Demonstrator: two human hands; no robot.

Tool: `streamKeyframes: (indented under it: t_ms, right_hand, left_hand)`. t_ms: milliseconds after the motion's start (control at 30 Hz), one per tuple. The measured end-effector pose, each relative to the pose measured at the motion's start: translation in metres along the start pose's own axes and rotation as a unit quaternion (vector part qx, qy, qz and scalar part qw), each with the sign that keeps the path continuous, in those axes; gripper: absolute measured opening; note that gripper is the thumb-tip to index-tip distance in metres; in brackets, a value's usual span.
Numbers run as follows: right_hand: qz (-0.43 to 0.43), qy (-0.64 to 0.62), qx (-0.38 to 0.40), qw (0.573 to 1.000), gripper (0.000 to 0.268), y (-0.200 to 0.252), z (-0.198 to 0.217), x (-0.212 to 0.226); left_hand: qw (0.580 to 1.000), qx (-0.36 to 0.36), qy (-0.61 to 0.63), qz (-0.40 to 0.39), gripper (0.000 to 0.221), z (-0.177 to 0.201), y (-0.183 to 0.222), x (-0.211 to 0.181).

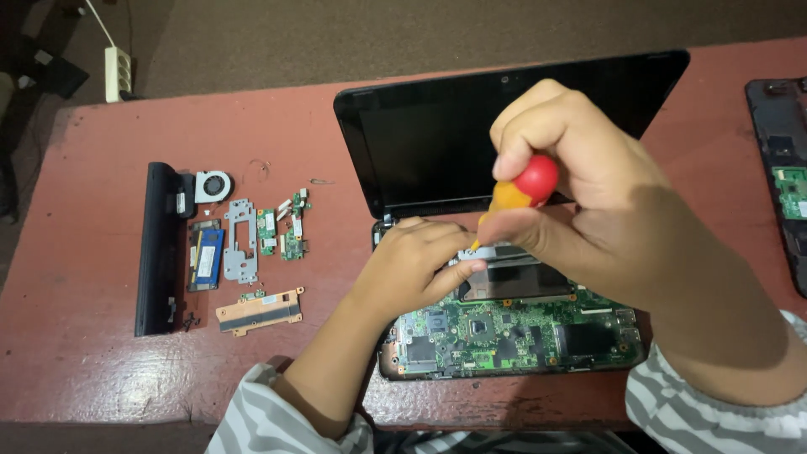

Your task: Removing a hard drive from a laptop using a screwdriver

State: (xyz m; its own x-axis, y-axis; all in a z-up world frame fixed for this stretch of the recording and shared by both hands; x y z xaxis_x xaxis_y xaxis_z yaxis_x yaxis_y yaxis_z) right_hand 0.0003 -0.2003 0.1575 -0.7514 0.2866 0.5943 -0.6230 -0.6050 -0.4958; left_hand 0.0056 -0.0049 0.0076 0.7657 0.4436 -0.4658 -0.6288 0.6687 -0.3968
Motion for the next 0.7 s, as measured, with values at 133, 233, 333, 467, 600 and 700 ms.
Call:
streamKeyframes:
  t_ms: [133, 233, 333, 467, 600, 700]
  right_hand:
    - [-0.046, -0.154, -0.025, 0.987, 0.039, 0.004, -0.001, 0.004]
    - [-0.065, -0.105, -0.019, 0.992, 0.033, 0.000, 0.002, 0.017]
    - [-0.087, -0.037, 0.009, 0.995, 0.023, -0.002, 0.005, 0.021]
    - [-0.022, -0.110, 0.050, 0.992, 0.019, -0.003, 0.003, 0.015]
    - [-0.018, -0.187, 0.019, 0.982, 0.007, 0.001, -0.008, 0.008]
    - [-0.047, -0.147, -0.049, 0.987, 0.024, 0.002, -0.013, 0.005]
  left_hand:
    - [1.000, -0.003, 0.007, -0.008, 0.033, 0.002, -0.001, -0.001]
    - [1.000, -0.005, 0.001, -0.012, 0.032, 0.001, 0.000, 0.000]
    - [1.000, -0.008, -0.003, -0.012, 0.032, 0.000, 0.001, 0.000]
    - [1.000, -0.004, -0.001, -0.012, 0.031, 0.001, 0.002, 0.000]
    - [1.000, -0.002, -0.001, -0.017, 0.034, 0.001, 0.001, -0.001]
    - [1.000, 0.001, -0.002, -0.012, 0.034, 0.001, 0.002, -0.001]
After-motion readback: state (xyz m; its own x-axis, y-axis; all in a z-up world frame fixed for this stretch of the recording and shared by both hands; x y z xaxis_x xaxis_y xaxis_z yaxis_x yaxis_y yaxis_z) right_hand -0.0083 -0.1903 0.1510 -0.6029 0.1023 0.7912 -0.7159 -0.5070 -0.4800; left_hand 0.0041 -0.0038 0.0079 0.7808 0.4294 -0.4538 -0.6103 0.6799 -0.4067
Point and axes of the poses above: each hand's wrist, its own y-axis away from the middle knuckle, its own z-axis out of the back of the hand, x = y × z, the point moved 1 cm from there along -y, towards the middle knuckle, and after that the axes turned 4 degrees about x, right-handed, at the moved point
